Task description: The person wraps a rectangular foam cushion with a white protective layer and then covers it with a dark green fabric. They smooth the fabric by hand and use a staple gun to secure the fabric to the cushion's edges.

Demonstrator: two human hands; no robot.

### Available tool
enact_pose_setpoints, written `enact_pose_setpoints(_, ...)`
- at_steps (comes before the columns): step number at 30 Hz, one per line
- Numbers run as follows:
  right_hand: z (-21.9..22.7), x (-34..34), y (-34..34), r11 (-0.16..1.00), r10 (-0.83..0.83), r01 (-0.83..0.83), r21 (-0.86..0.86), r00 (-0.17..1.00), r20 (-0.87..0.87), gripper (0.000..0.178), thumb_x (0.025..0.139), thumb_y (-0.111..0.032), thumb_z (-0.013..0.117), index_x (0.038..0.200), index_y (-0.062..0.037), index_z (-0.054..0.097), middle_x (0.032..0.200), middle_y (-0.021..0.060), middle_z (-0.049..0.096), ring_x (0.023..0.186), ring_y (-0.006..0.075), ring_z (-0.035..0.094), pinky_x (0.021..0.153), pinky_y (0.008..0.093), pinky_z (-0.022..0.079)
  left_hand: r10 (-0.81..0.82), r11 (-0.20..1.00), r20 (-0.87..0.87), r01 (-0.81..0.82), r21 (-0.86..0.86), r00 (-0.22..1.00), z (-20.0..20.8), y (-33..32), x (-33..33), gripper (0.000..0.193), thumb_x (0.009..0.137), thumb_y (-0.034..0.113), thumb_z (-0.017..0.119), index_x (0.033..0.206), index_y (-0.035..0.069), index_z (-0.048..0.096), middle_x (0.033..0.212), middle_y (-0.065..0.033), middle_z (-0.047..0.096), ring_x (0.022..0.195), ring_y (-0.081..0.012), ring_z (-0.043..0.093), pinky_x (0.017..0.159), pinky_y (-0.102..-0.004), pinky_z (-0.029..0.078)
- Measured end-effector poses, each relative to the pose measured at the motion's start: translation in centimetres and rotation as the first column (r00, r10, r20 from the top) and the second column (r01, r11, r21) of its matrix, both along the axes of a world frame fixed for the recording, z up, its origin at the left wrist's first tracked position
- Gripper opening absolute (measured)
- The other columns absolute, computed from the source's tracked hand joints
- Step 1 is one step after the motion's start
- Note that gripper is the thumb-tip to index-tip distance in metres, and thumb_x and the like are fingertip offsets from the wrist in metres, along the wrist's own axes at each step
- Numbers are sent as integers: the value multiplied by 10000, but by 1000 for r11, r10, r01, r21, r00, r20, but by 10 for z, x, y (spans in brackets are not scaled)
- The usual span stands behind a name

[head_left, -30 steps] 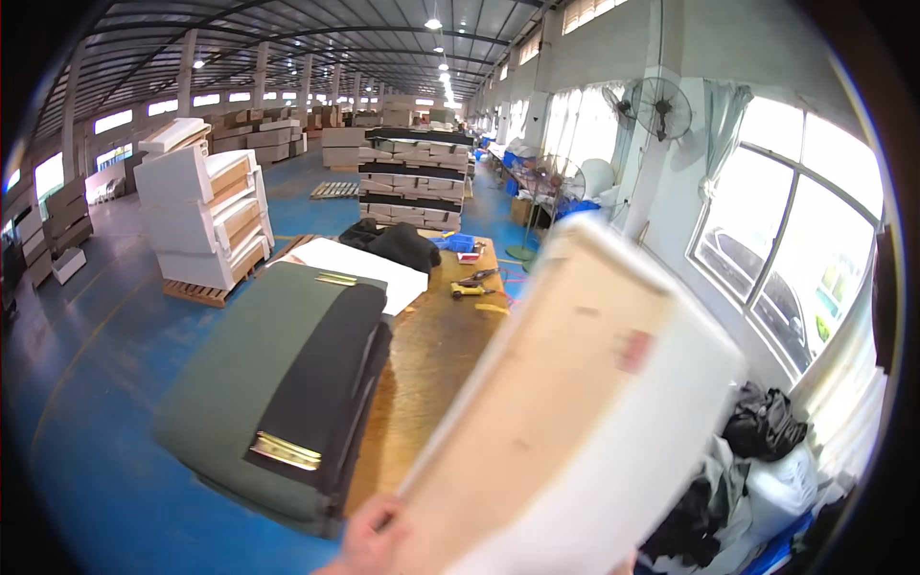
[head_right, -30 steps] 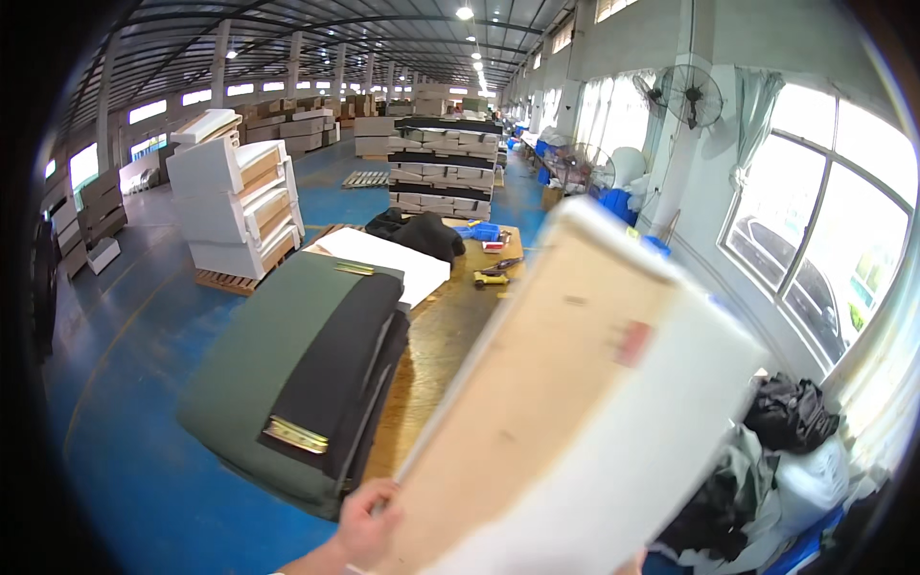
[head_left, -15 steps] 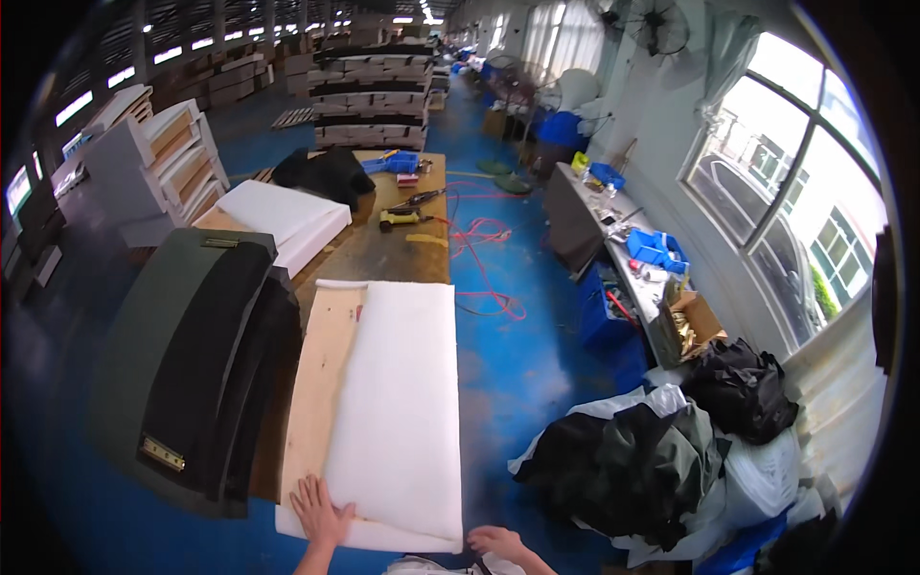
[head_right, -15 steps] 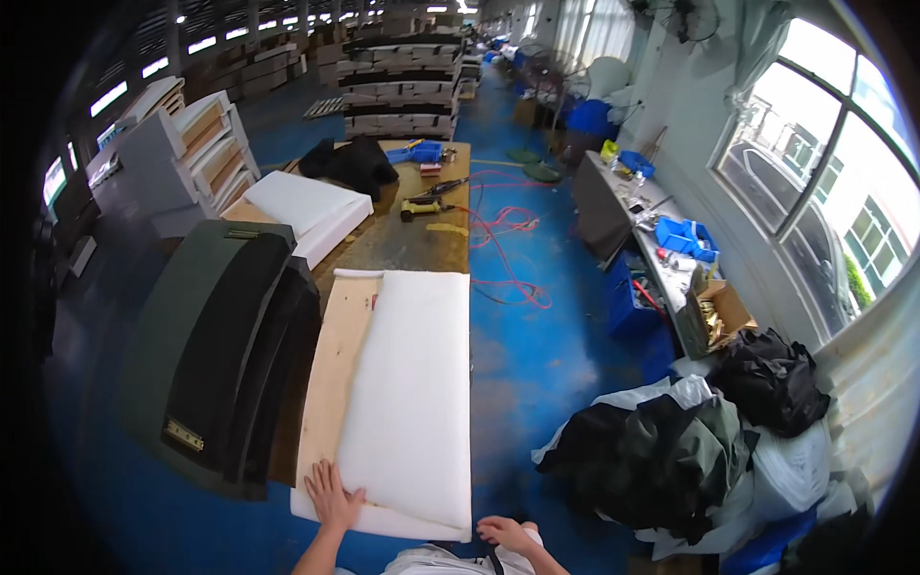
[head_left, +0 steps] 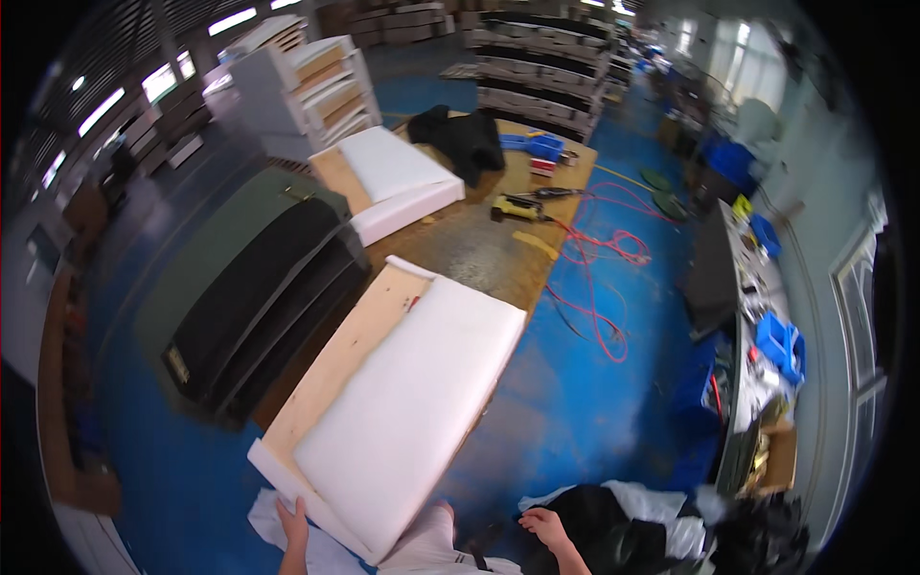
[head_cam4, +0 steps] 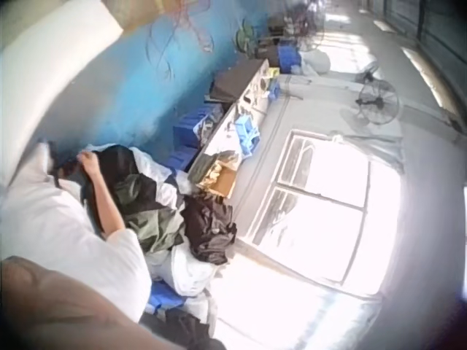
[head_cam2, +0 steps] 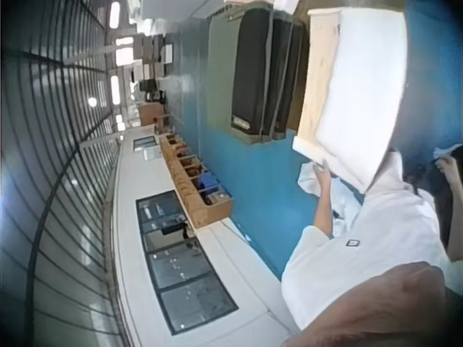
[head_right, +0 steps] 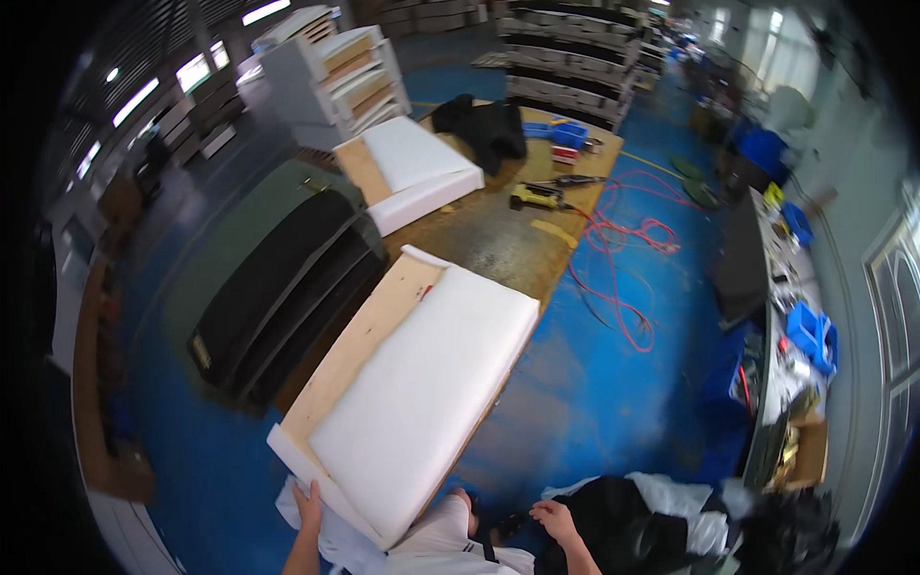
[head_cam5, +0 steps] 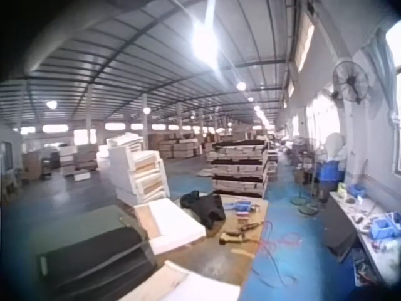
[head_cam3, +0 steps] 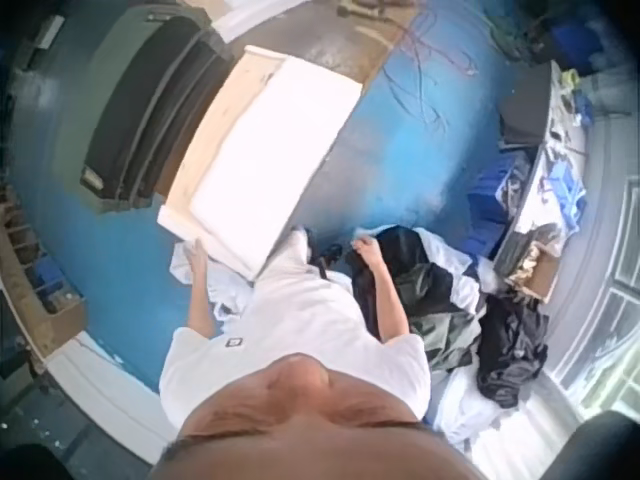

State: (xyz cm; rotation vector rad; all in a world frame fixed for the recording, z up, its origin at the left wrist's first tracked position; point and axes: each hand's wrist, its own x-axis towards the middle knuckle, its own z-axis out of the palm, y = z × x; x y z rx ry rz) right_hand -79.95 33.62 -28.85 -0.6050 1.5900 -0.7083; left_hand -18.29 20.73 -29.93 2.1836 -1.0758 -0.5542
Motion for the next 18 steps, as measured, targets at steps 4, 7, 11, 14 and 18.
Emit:
enact_pose_setpoints(4,-6,-71,-84,996,-69,58,65,980,188,286,956,-131,624,1160,66,658,1023,134,742,870,169,700,765,279,551,365,925,-822,-74,372,437,50,42,-124,904,941,766,370,1558,106,334,1533,-181,432,1367,-391,443,1143,-518,356)
enact_pose_setpoints(7,-6,-100,-175,992,119,-115,-44,989,91,303,972,-154,634,1178,67,649,1021,135,741,900,181,707,782,288,557,2,952,-998,-305,-20,69,-11,60,-140,888,947,783,291,1564,146,338,1533,-107,459,1342,-366,491,1113,-523,408)
enact_pose_setpoints(11,8,-143,-312,960,233,-239,-145,971,-57,366,956,-184,662,1244,39,619,1087,139,716,940,183,697,798,313,561,-63,831,-998,-555,-36,-30,-32,58,-146,833,973,737,286,1545,138,374,1481,-123,511,1293,-366,529,1087,-536,427)
enact_pose_setpoints(14,17,-166,-360,958,146,-161,-237,986,-79,519,942,-178,681,1394,2,500,1291,169,617,1064,220,658,856,344,549,68,784,-989,-620,-26,128,-6,52,-165,852,973,745,268,1491,94,451,1430,-160,544,1232,-357,568,1012,-533,478)
enact_pose_setpoints(18,50,-200,-474,855,171,-325,-403,912,-373,746,929,-140,693,1530,24,281,1515,206,427,1269,318,530,918,377,527,441,718,-835,-687,107,330,45,5,-156,828,965,761,267,1335,60,506,1253,-159,561,1086,-342,578,906,-520,479)
